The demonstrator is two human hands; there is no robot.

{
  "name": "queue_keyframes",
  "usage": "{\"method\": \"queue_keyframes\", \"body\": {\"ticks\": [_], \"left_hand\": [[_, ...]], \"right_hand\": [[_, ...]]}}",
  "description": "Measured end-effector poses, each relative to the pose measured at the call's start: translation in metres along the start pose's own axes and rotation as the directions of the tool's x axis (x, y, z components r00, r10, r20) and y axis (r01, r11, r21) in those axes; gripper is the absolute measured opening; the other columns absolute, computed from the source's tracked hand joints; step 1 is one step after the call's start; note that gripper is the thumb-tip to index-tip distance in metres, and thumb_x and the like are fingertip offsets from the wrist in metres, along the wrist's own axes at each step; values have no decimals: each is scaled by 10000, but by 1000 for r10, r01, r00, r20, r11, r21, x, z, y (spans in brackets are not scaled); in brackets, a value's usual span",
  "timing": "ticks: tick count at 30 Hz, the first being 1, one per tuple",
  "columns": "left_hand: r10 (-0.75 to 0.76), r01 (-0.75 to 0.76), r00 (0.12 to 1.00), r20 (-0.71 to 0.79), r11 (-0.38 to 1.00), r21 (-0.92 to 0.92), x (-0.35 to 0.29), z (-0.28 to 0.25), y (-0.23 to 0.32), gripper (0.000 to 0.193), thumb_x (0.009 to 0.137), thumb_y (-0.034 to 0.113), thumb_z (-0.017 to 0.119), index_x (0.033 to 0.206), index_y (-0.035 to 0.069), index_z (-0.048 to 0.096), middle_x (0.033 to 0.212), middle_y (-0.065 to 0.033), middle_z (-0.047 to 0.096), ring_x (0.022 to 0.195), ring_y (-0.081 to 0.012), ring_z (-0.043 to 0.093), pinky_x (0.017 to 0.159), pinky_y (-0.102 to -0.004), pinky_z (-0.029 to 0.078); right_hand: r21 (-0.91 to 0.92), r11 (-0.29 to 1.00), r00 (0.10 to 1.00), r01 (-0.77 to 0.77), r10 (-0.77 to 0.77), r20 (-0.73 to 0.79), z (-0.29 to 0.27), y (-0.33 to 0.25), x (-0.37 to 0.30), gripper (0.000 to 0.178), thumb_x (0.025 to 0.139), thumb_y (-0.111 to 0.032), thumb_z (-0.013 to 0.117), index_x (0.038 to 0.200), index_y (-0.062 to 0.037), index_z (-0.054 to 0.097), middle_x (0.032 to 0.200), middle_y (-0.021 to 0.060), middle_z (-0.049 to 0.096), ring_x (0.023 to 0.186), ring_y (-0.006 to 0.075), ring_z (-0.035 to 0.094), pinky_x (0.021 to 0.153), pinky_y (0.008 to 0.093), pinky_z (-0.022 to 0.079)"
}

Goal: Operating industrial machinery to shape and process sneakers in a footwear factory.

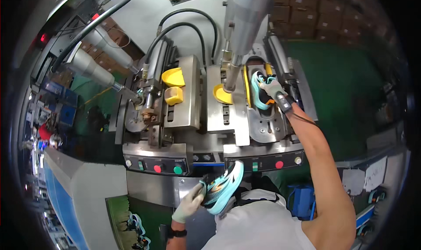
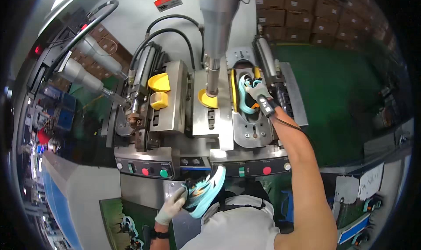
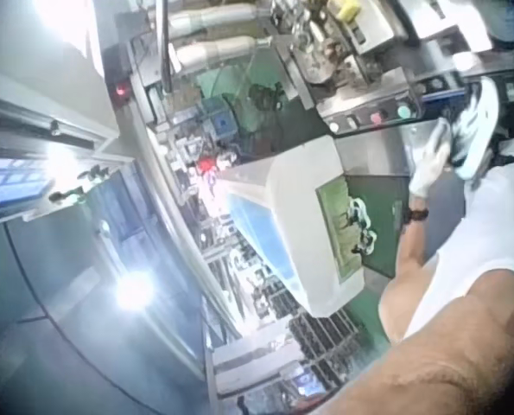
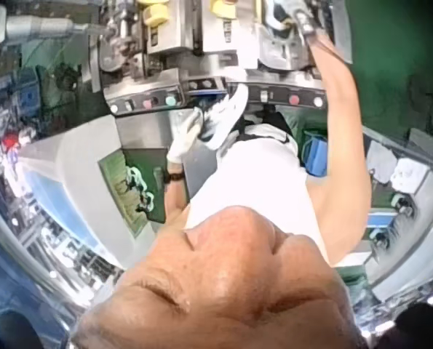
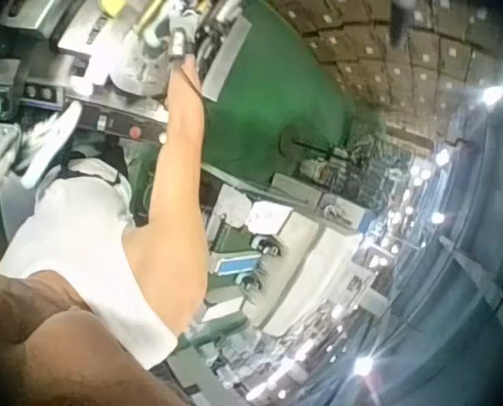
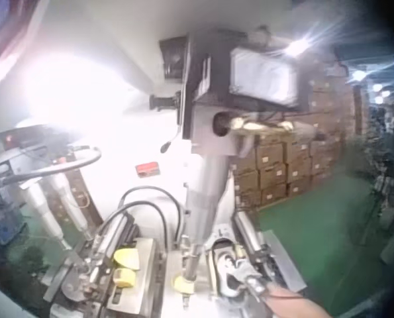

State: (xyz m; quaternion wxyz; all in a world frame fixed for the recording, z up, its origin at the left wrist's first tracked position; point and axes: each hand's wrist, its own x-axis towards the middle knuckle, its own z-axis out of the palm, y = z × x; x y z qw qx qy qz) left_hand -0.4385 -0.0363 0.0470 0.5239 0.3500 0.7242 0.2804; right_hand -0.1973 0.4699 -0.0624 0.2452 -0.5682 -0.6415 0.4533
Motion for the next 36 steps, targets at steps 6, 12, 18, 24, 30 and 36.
{"method": "queue_keyframes", "body": {"ticks": [6, 12, 18, 24, 30, 36], "left_hand": [[-323, 259, 818, -477, 946, -196, -89, 36, -90, 528, 942, 171, 519, 1380, -92, 388, 1339, -264, 519, 1268, -333, 512, 1043, -371, 411], [-130, 83, 571, -810, 991, -101, -27, 48, -207, 465, 926, 163, 498, 1345, 12, 361, 1107, -302, 591, 1059, -469, 571, 902, -465, 454], [-418, 175, 464, -781, 908, -382, 36, 105, -271, 736, 836, 250, 625, 1435, 25, 261, 1225, -312, 526, 1116, -450, 552, 955, -474, 449], [-214, -70, 611, -762, 944, -321, 40, 97, -287, 698, 809, 266, 675, 1384, 52, 341, 1246, -272, 510, 1185, -428, 503, 992, -468, 421], [-212, 161, 865, -454, 976, -148, -51, -67, -358, 620, 924, 447, 536, 1359, 10, 475, 1450, -246, 409, 1334, -392, 407, 1085, -453, 374], [-24, 531, 183, -983, 844, 79, -184, -265, -530, 449, 822, 313, 644, 1190, 61, 590, 1185, -146, 595, 1073, -362, 553, 903, -460, 471]], "right_hand": [[-333, 909, 931, 252, -321, -173, 62, -7, 21, 393, 781, -368, 654, 838, 21, 665, 777, 260, 650, 794, 420, 665, 698, 484, 512], [-364, 900, 969, 240, -196, 153, 15, 23, 53, 304, 834, -234, 679, 1023, 4, 680, 931, 113, 701, 908, 211, 657, 807, 319, 490], [-105, 894, 885, 435, -404, 232, 84, -53, -115, 595, 989, -279, 526, 1433, 71, 343, 1512, 237, 328, 1380, 328, 361, 1126, 361, 279], [-545, 641, 839, 540, -461, 290, 210, 17, -302, 805, 910, -338, 610, 1469, 87, 215, 1514, 334, 208, 1420, 448, 203, 1173, 481, 188], [-719, 509, 879, 474, -233, 416, 208, 53, -296, 867, 877, -328, 671, 1445, 135, 207, 1495, 381, 186, 1411, 511, 145, 1174, 518, 147], [-366, 931, 912, -13, 160, 376, 213, 7, -379, 708, 928, -248, 656, 1448, 75, 301, 1282, 155, 553, 1129, 203, 530, 996, 327, 401]]}}
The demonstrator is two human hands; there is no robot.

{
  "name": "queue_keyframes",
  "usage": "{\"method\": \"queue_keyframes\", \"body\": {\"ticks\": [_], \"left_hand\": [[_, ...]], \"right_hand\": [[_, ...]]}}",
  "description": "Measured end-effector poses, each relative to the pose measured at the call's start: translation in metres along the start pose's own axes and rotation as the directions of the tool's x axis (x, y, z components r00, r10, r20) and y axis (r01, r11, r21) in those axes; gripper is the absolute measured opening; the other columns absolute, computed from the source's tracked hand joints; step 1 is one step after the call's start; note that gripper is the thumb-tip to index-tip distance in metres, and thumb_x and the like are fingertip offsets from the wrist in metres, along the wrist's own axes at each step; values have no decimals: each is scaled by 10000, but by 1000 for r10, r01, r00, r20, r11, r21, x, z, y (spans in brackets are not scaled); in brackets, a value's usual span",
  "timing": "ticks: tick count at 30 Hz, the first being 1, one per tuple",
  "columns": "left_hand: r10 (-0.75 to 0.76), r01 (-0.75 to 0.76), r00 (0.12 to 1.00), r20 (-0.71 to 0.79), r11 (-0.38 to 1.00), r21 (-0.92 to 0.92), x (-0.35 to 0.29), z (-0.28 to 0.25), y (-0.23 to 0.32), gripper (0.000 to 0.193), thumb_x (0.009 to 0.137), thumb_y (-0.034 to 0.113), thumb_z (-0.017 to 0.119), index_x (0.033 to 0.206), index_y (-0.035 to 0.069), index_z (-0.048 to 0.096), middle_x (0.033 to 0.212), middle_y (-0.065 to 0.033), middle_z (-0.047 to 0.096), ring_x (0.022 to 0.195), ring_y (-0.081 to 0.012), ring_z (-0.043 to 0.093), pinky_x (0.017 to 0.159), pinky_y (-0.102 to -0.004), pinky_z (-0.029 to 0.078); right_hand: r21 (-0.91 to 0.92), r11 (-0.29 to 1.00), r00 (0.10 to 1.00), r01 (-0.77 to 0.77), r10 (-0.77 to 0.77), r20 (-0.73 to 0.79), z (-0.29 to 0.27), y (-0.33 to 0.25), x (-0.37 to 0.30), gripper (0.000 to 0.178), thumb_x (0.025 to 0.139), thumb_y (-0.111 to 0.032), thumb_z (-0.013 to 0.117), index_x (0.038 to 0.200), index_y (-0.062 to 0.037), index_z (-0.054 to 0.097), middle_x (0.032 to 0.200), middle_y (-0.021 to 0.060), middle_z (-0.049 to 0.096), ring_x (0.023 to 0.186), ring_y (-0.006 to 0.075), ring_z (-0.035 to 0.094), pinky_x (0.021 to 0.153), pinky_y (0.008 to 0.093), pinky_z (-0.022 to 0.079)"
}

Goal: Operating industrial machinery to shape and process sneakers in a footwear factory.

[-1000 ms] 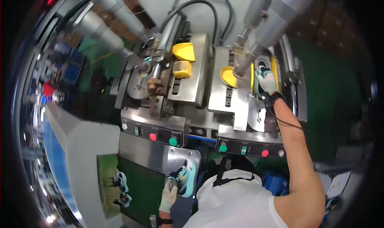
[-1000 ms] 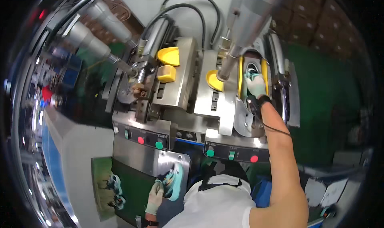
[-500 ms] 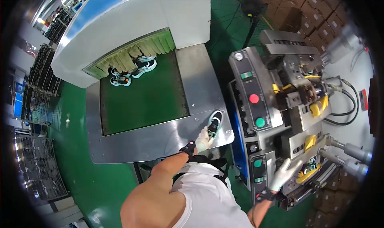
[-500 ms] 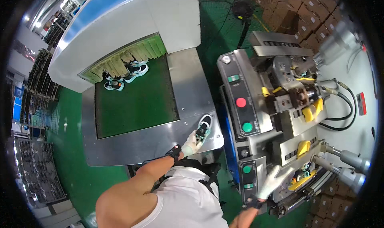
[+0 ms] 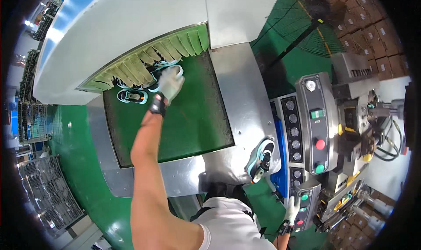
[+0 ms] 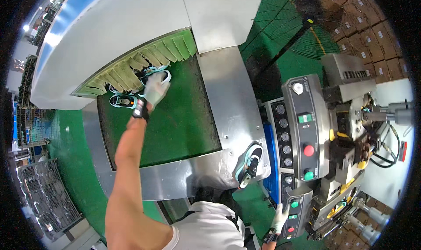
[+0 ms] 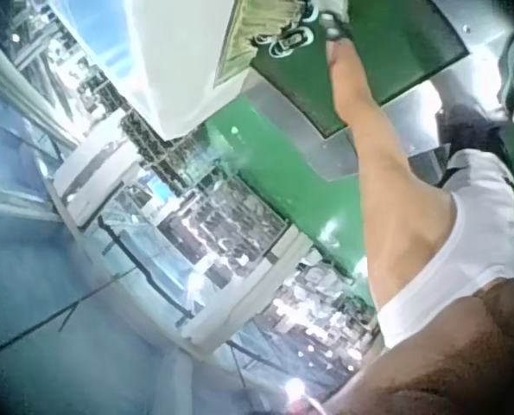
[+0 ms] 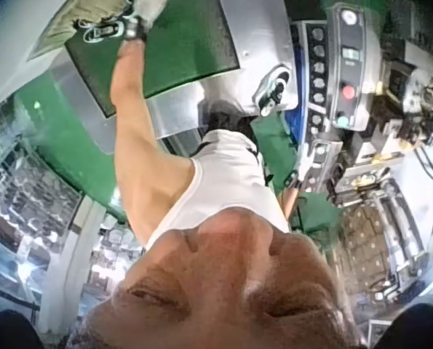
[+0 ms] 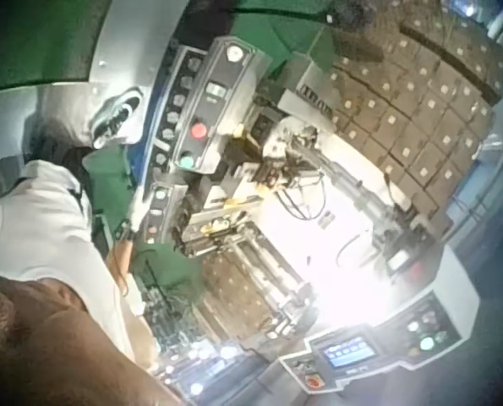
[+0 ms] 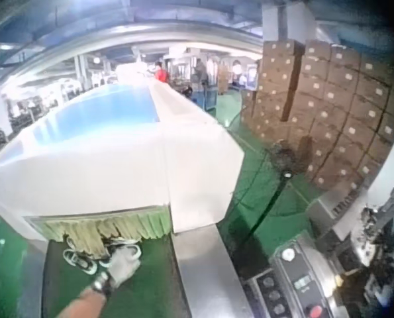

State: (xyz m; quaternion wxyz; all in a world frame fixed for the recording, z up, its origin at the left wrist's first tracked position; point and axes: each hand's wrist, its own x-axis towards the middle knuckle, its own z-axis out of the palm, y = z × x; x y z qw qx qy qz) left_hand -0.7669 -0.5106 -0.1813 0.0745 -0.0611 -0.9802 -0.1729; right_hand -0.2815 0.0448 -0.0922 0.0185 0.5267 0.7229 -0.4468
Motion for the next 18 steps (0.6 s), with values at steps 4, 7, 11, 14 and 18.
{"method": "queue_keyframes", "body": {"ticks": [4, 7, 11, 14, 18], "left_hand": [[-152, 70, 960, 236, 944, 322, 36, -1, -66, 459, 737, 300, 725, 1116, 70, 604, 1096, -140, 604, 983, -341, 602, 803, -458, 510], [-115, -25, 972, 203, 813, 581, 21, 35, -75, 270, 779, 194, 681, 1016, 82, 615, 981, -129, 613, 881, -312, 634, 704, -424, 524], [-61, -15, 962, 266, 962, 272, -29, 8, -19, 409, 669, 254, 747, 977, 33, 594, 969, -168, 614, 860, -353, 638, 734, -445, 524], [-17, -72, 831, 556, 988, 138, -80, 21, 53, 520, 645, 323, 749, 1026, 9, 585, 972, -179, 610, 882, -364, 635, 783, -458, 523], [53, 168, 637, 769, 964, -206, -140, -5, 143, 459, 671, 339, 710, 964, -2, 615, 964, -211, 653, 930, -373, 643, 825, -440, 513]], "right_hand": [[-12, 972, 961, -236, 235, 144, 8, 55, -17, 614, 915, -265, 683, 1355, 89, 442, 1250, 139, 581, 1096, 192, 554, 959, 309, 426], [-85, 922, 912, -377, 386, 140, 28, 78, -27, 594, 902, -251, 700, 1338, 82, 472, 1251, 136, 596, 1129, 200, 559, 983, 307, 418], [-127, 974, 951, -189, 214, 223, 47, 99, -24, 492, 921, -282, 667, 1276, 39, 551, 1027, 25, 628, 832, 92, 553, 724, 247, 467], [-109, 986, 951, -125, 150, 270, 68, 67, -29, 504, 927, -241, 655, 1313, 54, 523, 1044, 36, 618, 850, 85, 545, 738, 241, 465], [73, 990, 913, -123, 84, 400, 78, 1, -34, 528, 942, -259, 622, 1329, 78, 494, 1177, 112, 594, 982, 145, 558, 871, 277, 455]]}}
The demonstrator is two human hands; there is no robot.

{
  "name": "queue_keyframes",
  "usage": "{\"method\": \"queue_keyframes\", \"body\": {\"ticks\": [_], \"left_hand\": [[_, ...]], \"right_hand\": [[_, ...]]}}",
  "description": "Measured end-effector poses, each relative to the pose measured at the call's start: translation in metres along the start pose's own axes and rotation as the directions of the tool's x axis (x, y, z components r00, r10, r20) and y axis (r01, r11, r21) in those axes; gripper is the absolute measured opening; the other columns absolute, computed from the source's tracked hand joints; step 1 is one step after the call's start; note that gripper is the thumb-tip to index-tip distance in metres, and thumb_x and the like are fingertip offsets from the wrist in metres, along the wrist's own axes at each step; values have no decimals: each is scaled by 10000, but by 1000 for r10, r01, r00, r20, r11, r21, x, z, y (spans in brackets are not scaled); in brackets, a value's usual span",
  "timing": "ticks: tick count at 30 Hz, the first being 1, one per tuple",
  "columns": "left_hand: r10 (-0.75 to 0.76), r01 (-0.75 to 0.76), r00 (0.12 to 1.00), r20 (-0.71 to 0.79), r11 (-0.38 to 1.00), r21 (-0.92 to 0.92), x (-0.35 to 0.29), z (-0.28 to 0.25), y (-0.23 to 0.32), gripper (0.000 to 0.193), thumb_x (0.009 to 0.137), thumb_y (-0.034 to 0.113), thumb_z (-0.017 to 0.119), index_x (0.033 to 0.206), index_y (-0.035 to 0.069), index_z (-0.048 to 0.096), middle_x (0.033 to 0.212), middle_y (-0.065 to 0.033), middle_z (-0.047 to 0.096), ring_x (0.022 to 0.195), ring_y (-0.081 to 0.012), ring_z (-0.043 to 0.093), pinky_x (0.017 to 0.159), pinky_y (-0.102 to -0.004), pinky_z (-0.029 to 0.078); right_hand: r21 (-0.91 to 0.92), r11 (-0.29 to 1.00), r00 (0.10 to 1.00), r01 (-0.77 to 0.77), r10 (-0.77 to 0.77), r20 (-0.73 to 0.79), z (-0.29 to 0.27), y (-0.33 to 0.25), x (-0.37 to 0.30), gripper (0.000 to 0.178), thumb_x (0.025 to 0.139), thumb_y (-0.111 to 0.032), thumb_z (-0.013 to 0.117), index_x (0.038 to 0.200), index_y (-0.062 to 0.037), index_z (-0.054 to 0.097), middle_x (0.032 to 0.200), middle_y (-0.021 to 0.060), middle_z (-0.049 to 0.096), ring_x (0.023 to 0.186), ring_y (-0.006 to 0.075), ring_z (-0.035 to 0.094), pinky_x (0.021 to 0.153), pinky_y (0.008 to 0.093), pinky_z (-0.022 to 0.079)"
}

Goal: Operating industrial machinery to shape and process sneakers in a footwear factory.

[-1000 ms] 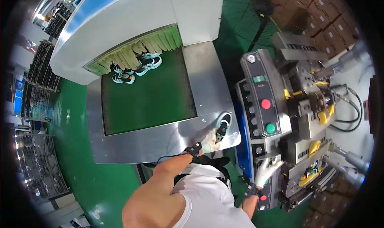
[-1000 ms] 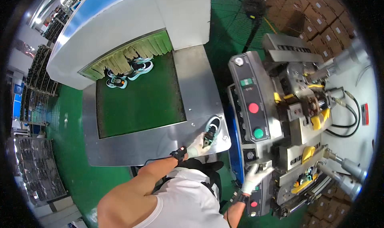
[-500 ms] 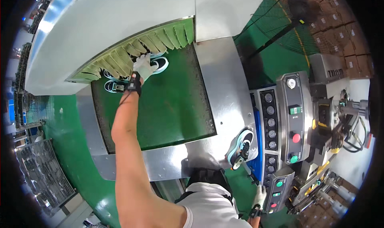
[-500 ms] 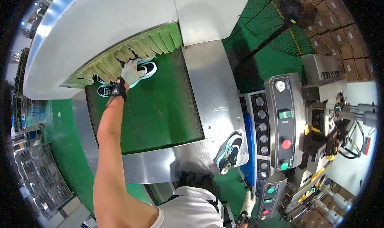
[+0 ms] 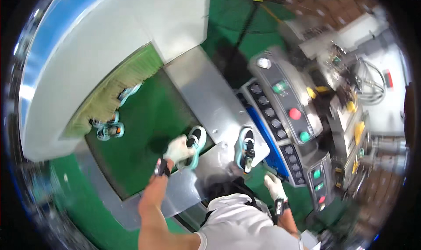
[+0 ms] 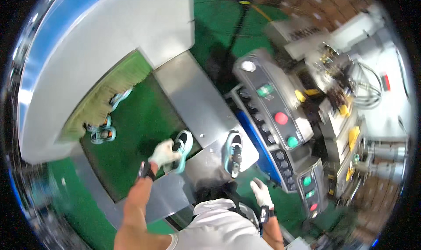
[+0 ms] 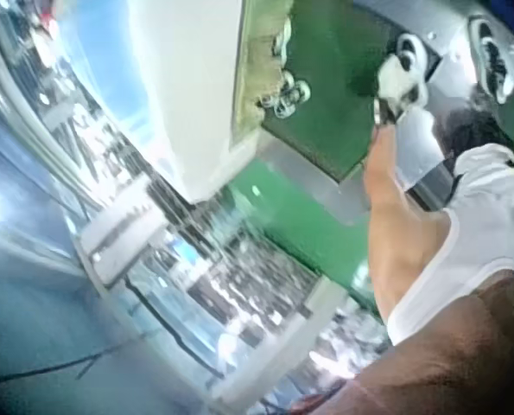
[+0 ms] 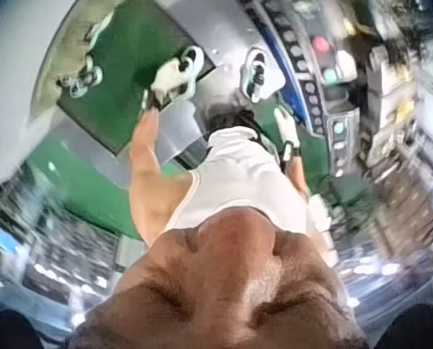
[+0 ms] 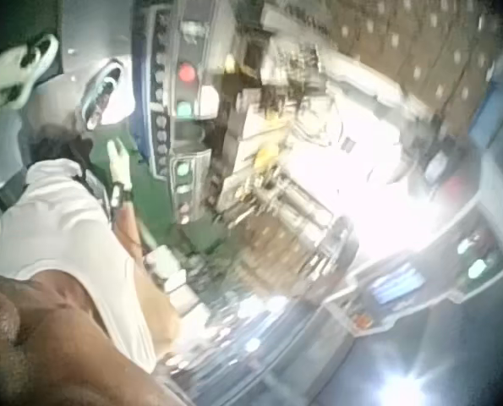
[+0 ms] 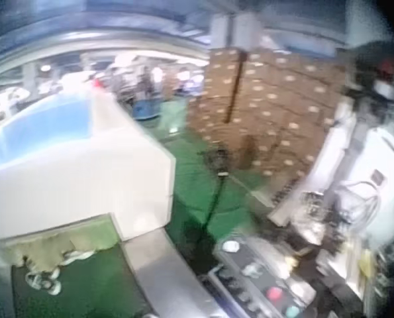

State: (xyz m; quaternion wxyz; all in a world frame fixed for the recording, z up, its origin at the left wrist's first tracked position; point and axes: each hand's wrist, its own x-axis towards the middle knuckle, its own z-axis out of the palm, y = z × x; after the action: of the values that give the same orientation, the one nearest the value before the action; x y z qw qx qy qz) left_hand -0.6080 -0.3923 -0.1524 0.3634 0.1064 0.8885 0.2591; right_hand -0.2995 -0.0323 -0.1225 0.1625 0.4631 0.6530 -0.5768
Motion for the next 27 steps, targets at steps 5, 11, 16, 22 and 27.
{"method": "queue_keyframes", "body": {"ticks": [5, 11, 16, 22, 27], "left_hand": [[522, -404, 851, 58, 722, -562, -58, 34, 138, 641, 720, 322, 793, 1196, -56, 590, 1090, -186, 667, 1020, -240, 642, 901, -345, 490], [948, -870, 309, 82, 316, -378, -56, 31, 295, 418, 783, 47, 704, 1189, 16, 611, 1103, -130, 663, 1050, -201, 625, 870, -319, 496], [820, -739, 572, -16, 507, -443, -52, 39, 383, 466, 875, 35, 643, 1320, -20, 515, 1242, -122, 619, 1093, -187, 613, 944, -300, 475], [709, -671, 697, -110, 591, -448, -34, 71, 411, 406, 931, 32, 594, 1325, -25, 514, 1280, -125, 604, 1169, -185, 584, 994, -295, 456], [706, -669, 704, -74, 624, -403, -31, 82, 455, 402, 921, 71, 606, 1303, -21, 525, 1254, -133, 603, 1115, -179, 603, 949, -289, 477]], "right_hand": [[570, 818, 921, -77, -160, 355, -10, -49, -17, 569, 987, -378, 532, 1341, 63, 473, 1288, 191, 568, 1146, 285, 581, 987, 366, 456], [907, 367, 936, -205, -197, 291, -33, -78, -63, 602, 935, -334, 632, 1446, -127, 392, 1341, 50, 557, 1198, 202, 540, 1044, 352, 424], [958, 279, 835, 70, -542, 97, -107, -82, -67, 699, 839, -247, 746, 1417, -49, 405, 1296, 81, 584, 1158, 192, 583, 1001, 365, 476], [965, 153, 860, 212, -498, -110, -179, -54, -63, 692, 810, -233, 742, 1378, 12, 432, 1266, 122, 598, 1117, 240, 610, 961, 376, 505], [976, 19, 789, 217, -593, -163, -209, -76, -72, 832, 750, -364, 762, 1389, 28, 403, 1264, 247, 574, 1104, 360, 614, 948, 452, 530]]}}
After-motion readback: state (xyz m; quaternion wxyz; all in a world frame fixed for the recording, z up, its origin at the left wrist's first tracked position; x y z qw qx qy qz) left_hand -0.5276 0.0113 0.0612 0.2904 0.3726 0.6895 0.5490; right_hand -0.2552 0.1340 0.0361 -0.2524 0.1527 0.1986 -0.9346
